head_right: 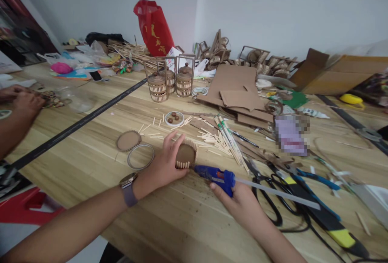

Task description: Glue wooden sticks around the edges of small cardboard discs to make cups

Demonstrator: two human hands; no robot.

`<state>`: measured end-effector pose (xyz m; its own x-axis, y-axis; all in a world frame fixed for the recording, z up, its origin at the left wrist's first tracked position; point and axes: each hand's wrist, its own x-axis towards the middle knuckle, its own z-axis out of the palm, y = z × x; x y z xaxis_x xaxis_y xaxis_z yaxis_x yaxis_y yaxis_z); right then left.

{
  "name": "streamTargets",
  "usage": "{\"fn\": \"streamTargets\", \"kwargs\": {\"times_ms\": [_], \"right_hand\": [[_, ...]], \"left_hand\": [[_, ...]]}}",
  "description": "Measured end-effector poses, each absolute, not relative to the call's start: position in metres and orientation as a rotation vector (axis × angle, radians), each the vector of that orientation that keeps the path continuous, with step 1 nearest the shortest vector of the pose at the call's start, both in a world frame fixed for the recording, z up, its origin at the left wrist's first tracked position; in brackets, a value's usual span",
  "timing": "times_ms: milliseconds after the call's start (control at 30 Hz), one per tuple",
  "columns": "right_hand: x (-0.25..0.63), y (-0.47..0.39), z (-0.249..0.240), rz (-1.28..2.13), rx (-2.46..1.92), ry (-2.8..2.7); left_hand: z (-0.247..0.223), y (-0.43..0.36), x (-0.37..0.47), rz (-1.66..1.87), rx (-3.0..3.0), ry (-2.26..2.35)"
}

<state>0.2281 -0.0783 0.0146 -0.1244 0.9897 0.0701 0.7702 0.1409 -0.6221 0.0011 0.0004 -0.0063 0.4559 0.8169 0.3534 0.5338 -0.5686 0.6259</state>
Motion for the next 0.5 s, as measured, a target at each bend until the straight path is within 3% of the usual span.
{"fn": "streamTargets", "kwargs": {"times_ms": [500], "right_hand": [[0.2256, -0.0779, 0.0179, 0.574, -1.693, -1.983]], "left_hand": [[-0.0052, 0.0002, 0.0007, 0.886, 2.271, 1.138]]}}
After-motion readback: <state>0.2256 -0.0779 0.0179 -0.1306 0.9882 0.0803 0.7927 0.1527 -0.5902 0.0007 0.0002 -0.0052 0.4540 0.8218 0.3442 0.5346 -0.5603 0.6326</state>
